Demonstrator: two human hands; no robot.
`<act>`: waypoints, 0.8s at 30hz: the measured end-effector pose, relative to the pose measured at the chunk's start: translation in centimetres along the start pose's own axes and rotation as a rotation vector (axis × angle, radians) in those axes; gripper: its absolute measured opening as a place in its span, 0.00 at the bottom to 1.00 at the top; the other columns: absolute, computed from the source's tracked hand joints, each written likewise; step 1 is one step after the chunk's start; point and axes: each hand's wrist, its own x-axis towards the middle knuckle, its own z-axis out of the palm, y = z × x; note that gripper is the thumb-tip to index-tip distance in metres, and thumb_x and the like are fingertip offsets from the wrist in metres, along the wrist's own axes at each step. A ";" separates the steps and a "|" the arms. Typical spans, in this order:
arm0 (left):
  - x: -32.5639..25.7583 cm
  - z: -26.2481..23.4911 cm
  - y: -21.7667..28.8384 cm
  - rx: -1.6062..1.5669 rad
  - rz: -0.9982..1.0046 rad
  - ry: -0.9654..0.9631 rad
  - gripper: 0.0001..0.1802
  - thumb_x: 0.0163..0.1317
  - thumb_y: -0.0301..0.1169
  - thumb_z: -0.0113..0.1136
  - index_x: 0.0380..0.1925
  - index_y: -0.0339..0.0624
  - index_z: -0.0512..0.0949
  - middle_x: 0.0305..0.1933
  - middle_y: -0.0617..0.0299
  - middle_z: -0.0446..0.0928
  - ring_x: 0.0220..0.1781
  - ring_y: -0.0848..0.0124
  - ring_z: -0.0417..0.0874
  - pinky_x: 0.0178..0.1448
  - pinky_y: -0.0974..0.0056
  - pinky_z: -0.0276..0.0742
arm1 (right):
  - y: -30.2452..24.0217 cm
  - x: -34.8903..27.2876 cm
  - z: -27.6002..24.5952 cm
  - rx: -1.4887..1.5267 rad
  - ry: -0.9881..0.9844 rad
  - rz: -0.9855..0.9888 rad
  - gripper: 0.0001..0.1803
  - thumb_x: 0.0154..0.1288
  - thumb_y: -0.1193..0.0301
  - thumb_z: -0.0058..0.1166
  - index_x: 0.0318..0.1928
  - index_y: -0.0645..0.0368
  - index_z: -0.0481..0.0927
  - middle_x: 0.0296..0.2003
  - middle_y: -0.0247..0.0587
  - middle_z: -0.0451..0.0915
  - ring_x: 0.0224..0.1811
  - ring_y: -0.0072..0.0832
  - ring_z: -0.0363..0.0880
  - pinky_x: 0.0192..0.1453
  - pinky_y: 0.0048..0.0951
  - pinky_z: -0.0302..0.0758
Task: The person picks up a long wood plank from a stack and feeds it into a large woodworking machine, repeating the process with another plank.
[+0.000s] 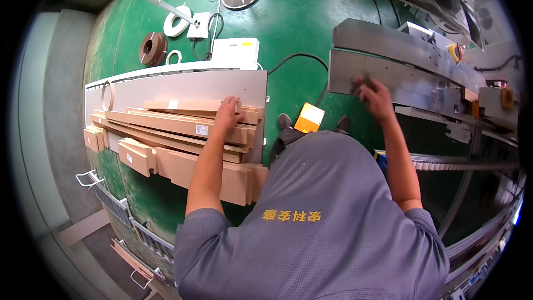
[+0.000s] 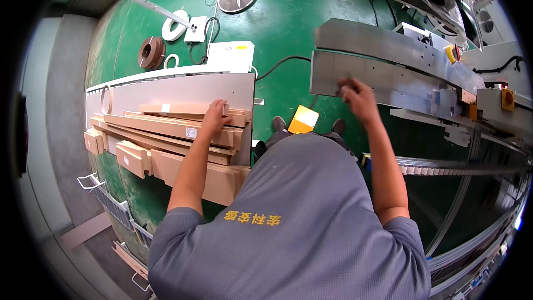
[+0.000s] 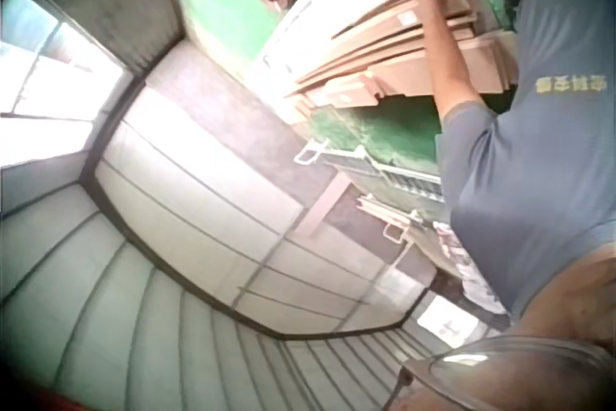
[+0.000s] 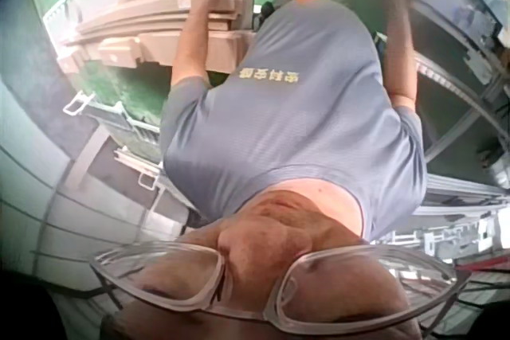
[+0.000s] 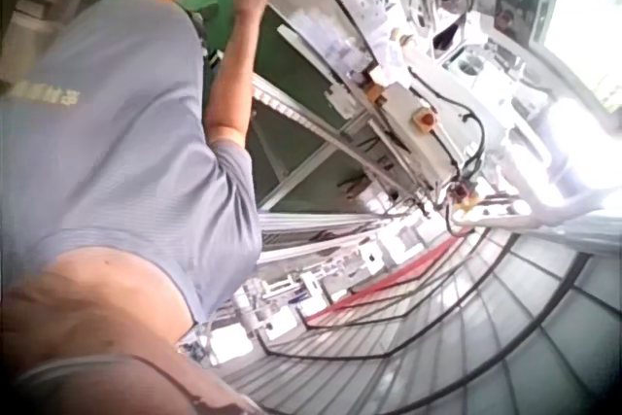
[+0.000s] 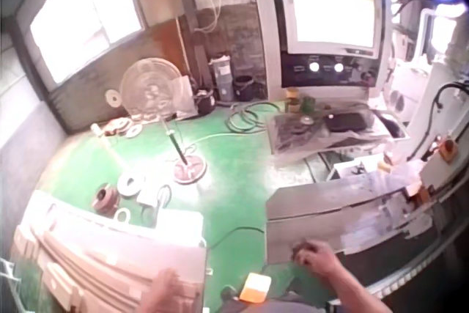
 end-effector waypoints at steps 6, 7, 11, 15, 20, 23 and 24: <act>0.6 -3.5 4.6 0.027 0.205 0.085 0.27 0.42 0.31 0.74 0.47 0.46 0.78 0.48 0.58 0.76 0.55 0.55 0.73 0.59 0.54 0.69 | -1.8 -0.3 6.7 -0.105 -0.287 -0.123 0.13 0.67 0.73 0.49 0.48 0.67 0.76 0.35 0.41 0.81 0.40 0.24 0.80 0.47 0.26 0.75; 0.6 -4.3 6.5 -0.008 0.278 0.144 0.28 0.41 0.31 0.75 0.46 0.47 0.78 0.48 0.58 0.76 0.54 0.55 0.74 0.59 0.54 0.69 | -2.5 -0.3 7.5 -0.107 -0.321 -0.144 0.13 0.68 0.72 0.50 0.49 0.67 0.76 0.37 0.42 0.81 0.41 0.25 0.80 0.49 0.27 0.75; 0.6 -6.0 14.4 -0.162 0.446 0.299 0.32 0.38 0.32 0.77 0.48 0.49 0.77 0.47 0.58 0.76 0.53 0.54 0.73 0.58 0.53 0.68 | -4.2 -0.6 10.6 -0.098 -0.385 -0.210 0.18 0.68 0.69 0.52 0.55 0.65 0.73 0.42 0.49 0.83 0.45 0.29 0.81 0.52 0.30 0.75; 1.3 -5.8 20.1 -0.435 0.464 0.445 0.39 0.36 0.31 0.78 0.54 0.47 0.73 0.47 0.57 0.76 0.51 0.53 0.74 0.57 0.52 0.67 | -5.7 -0.9 12.3 -0.111 -0.415 -0.160 0.23 0.66 0.66 0.57 0.57 0.62 0.71 0.43 0.54 0.83 0.45 0.37 0.83 0.49 0.33 0.76; 2.5 -6.0 22.0 -0.422 0.508 0.407 0.41 0.35 0.29 0.80 0.54 0.44 0.72 0.44 0.56 0.77 0.49 0.53 0.76 0.54 0.53 0.71 | -6.1 -1.5 11.9 -0.226 -0.191 -0.278 0.20 0.61 0.73 0.59 0.53 0.64 0.72 0.35 0.49 0.80 0.36 0.27 0.78 0.43 0.30 0.75; 3.7 -4.9 18.3 -0.346 0.516 0.388 0.35 0.35 0.29 0.79 0.48 0.43 0.75 0.42 0.54 0.78 0.46 0.53 0.78 0.51 0.53 0.74 | -6.2 -2.2 9.9 -0.210 -0.048 -0.318 0.17 0.62 0.75 0.57 0.51 0.64 0.72 0.33 0.43 0.79 0.34 0.25 0.76 0.42 0.29 0.75; 4.0 -4.2 16.3 -0.313 0.506 0.382 0.33 0.35 0.30 0.79 0.46 0.42 0.76 0.42 0.54 0.79 0.46 0.52 0.79 0.50 0.54 0.74 | -5.9 -2.4 8.8 -0.203 0.002 -0.334 0.16 0.62 0.76 0.56 0.50 0.64 0.72 0.32 0.40 0.78 0.33 0.23 0.75 0.41 0.28 0.74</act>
